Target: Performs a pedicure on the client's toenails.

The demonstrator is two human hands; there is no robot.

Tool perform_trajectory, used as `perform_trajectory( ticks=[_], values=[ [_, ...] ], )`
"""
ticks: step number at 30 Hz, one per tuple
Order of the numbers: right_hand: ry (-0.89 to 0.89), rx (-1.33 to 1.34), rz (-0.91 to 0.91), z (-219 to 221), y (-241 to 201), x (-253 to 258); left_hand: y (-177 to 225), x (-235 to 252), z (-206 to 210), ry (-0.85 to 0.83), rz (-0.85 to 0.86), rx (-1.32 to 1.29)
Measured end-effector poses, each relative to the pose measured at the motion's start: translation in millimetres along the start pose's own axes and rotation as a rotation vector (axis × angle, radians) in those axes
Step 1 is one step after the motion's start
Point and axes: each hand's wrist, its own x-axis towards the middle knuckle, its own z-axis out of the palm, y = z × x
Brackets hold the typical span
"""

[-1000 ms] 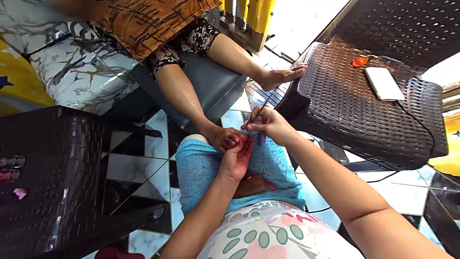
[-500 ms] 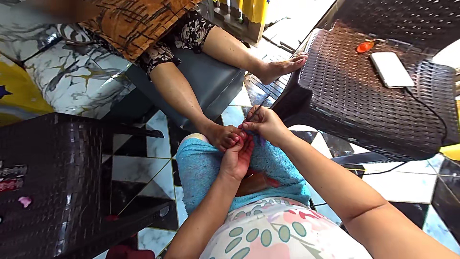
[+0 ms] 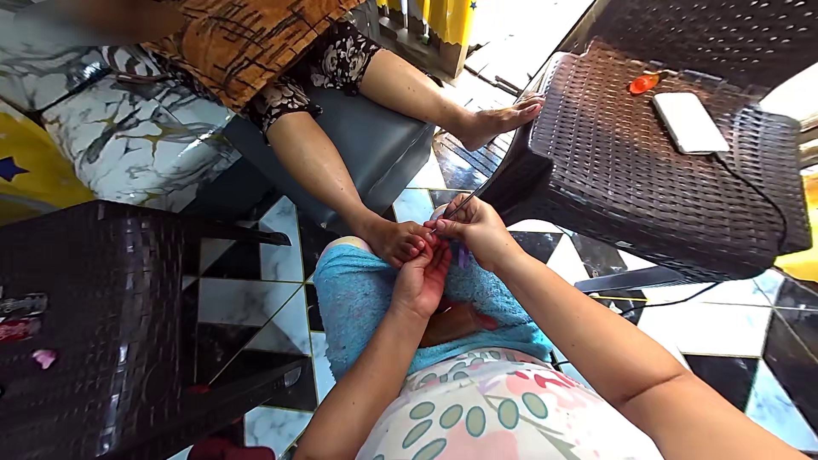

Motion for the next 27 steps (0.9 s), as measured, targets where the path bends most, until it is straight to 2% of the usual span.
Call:
perform_trajectory(
  ticks=[9, 22, 27],
  values=[
    [0.031, -0.007, 0.006, 3.0, 0.4, -0.3, -0.5, 0.7, -0.1, -0.002, 0.005, 0.009],
    [-0.108, -0.418, -0.132, -4.9, -17.7, 9.5, -0.3, 3.1, 1.1, 0.035, 0.015, 0.003],
    [-0.080, -0.551, -0.153, -1.8, -20.9, 12.4, -1.5, 3.2, 1.8, 0.051, 0.012, 0.010]
  ],
)
